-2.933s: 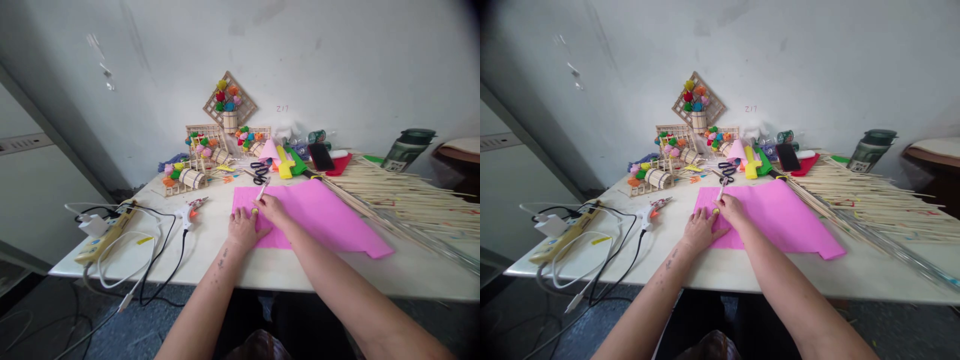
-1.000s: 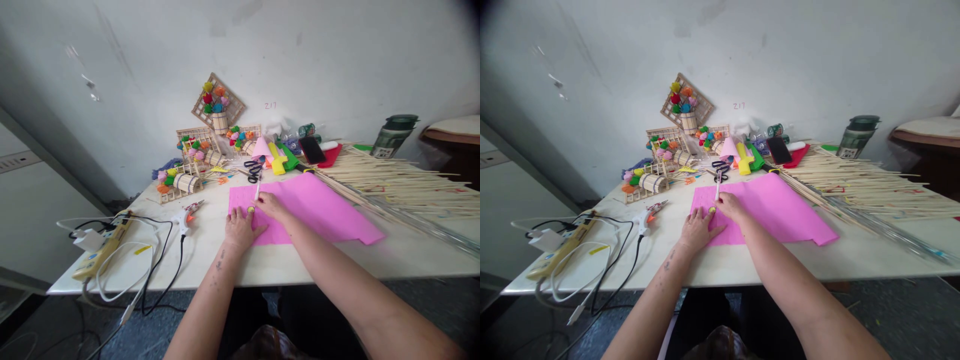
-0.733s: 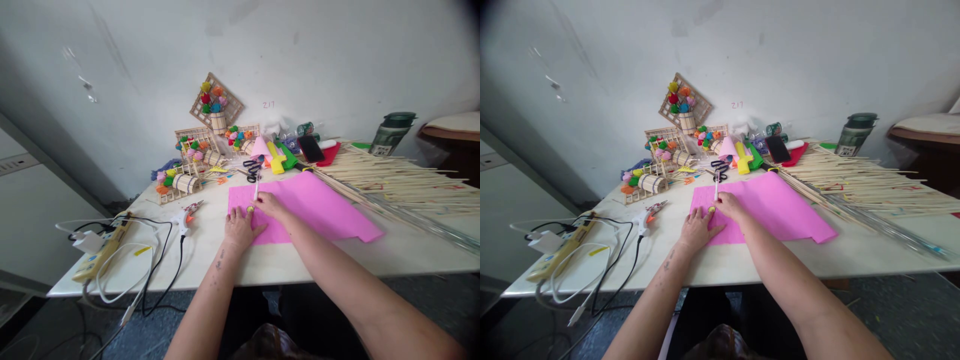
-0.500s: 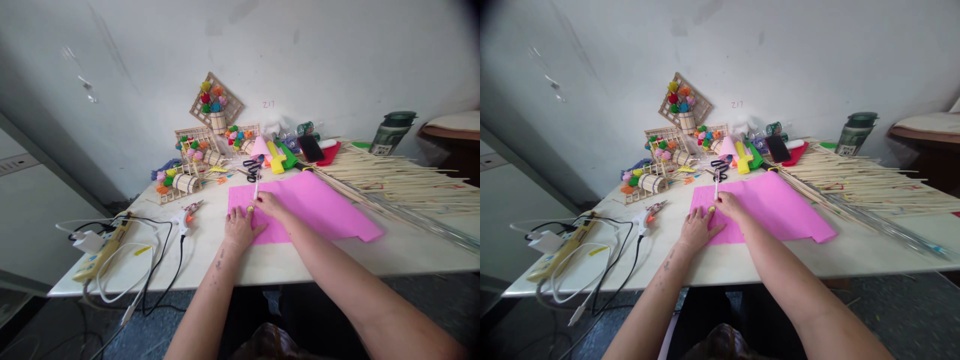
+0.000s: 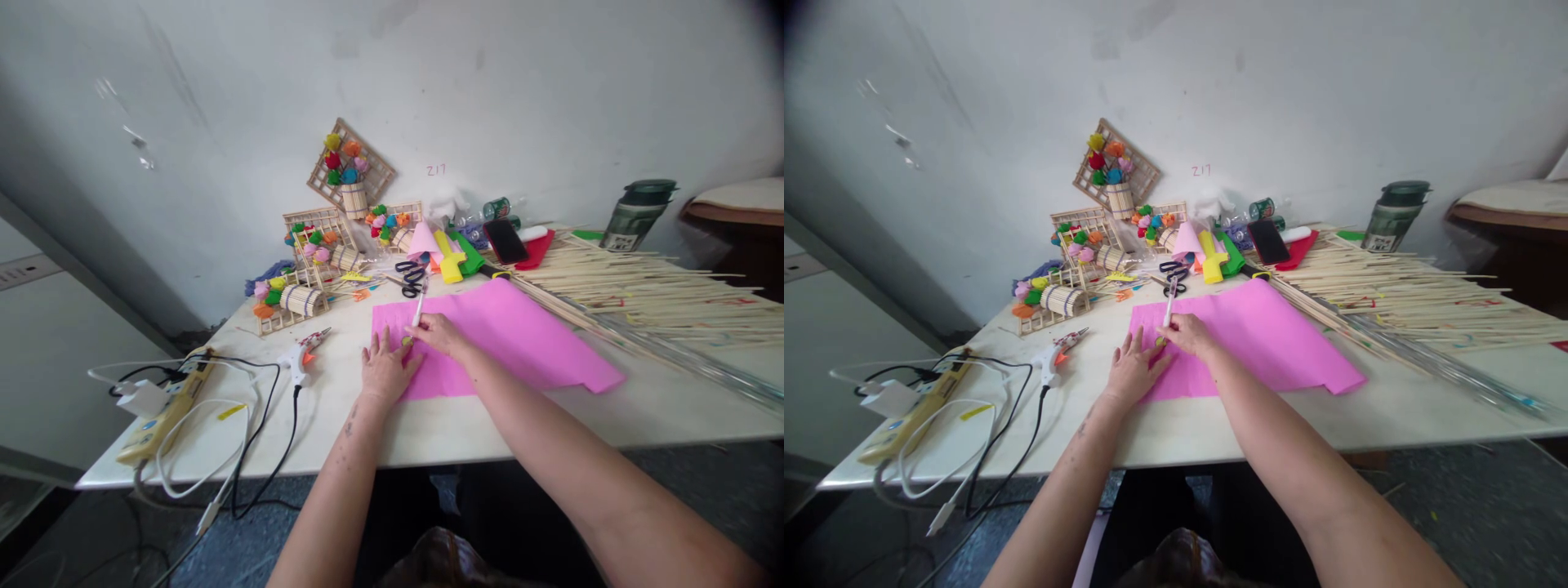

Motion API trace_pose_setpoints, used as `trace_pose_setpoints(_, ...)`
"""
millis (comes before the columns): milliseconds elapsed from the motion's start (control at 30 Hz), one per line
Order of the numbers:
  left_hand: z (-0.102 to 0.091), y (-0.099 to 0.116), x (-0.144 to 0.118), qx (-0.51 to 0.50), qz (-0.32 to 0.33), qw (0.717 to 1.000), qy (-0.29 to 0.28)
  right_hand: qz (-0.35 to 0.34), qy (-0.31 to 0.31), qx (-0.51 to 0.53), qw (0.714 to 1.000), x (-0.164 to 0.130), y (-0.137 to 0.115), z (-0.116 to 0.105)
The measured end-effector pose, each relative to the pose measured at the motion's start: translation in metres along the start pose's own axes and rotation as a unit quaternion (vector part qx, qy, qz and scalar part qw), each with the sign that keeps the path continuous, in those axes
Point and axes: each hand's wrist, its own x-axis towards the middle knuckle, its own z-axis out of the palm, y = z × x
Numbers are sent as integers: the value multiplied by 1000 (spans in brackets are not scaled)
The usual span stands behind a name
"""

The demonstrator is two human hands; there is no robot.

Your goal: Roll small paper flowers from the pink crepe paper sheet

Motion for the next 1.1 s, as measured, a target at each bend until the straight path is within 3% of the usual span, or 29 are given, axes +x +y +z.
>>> trace_pose_setpoints(333,6,-14,10,-50,-25,998,-26,-19,-27,-9,999,-2,-1,-2)
trace_pose_setpoints(1100,7,-18,12,-77,-23,996,-31,-21,-21,-62,998,-3,-5,-2)
